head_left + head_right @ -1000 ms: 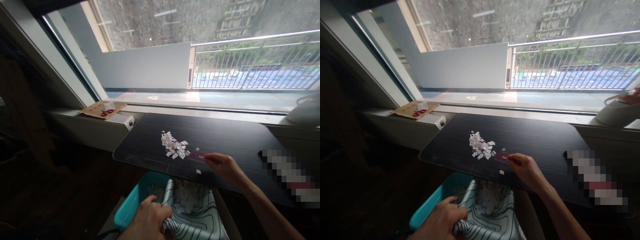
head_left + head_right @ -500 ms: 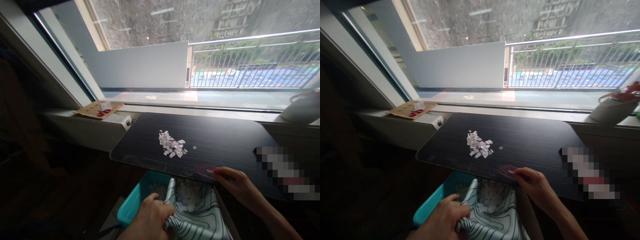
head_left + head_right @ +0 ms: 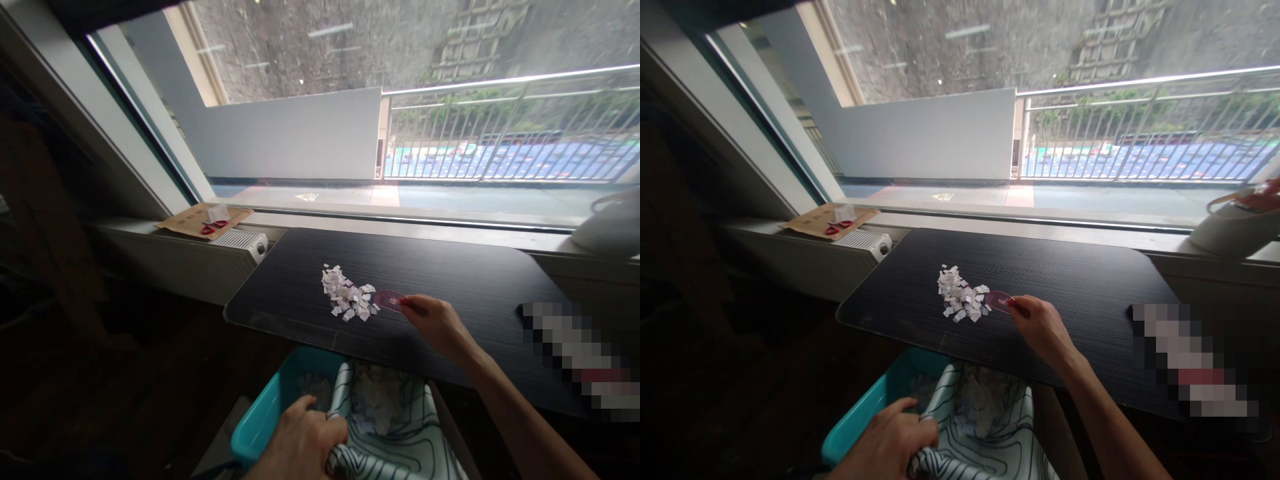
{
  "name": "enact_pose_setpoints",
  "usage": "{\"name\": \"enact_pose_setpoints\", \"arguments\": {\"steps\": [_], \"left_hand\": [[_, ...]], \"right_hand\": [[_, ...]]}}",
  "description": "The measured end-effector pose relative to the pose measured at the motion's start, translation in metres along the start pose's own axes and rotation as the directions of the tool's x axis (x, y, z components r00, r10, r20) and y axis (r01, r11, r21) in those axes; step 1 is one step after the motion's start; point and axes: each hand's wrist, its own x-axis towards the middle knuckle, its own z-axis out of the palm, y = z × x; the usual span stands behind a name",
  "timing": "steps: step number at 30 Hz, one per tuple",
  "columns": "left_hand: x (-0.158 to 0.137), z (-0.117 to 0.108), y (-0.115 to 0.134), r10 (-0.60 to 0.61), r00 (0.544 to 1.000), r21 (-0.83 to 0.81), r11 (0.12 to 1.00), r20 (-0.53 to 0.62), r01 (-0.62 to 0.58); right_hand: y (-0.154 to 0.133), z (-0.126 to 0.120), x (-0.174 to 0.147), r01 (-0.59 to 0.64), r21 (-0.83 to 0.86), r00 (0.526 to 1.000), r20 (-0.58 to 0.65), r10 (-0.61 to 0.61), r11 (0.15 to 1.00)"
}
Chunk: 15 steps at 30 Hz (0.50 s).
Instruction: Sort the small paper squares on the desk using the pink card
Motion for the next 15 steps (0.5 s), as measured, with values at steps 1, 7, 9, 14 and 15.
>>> {"name": "enact_pose_setpoints", "arguments": {"steps": [1, 7, 9, 14, 15], "left_hand": [[-0.001, 0.0, 0.0, -0.012, 1.0, -0.01, 1.0, 0.002, 0.012], [-0.005, -0.001, -0.001, 0.02, 0.999, -0.015, 1.0, -0.049, -0.02], [-0.006, -0.002, -0.001, 0.031, 0.997, -0.017, 0.999, -0.064, -0.032], [-0.003, -0.008, 0.005, 0.002, 1.0, -0.001, 1.0, -0.024, -0.002], [-0.002, -0.008, 0.007, 0.003, 1.0, -0.001, 1.0, -0.023, -0.003]], "right_hand": [[-0.001, 0.001, 0.003, -0.001, -0.012, 1.0, 0.012, 0.001, 1.0], [0.005, -0.01, -0.007, -0.03, -0.055, 0.999, 0.018, 0.031, 0.998], [0.01, -0.017, -0.02, -0.043, -0.087, 0.999, 0.012, 0.044, 0.995], [0.008, -0.022, -0.065, -0.038, 0.001, 0.99, 0.134, 0.038, 0.999], [0.005, -0.021, -0.071, -0.032, 0.023, 0.985, 0.17, 0.027, 0.999]]}}
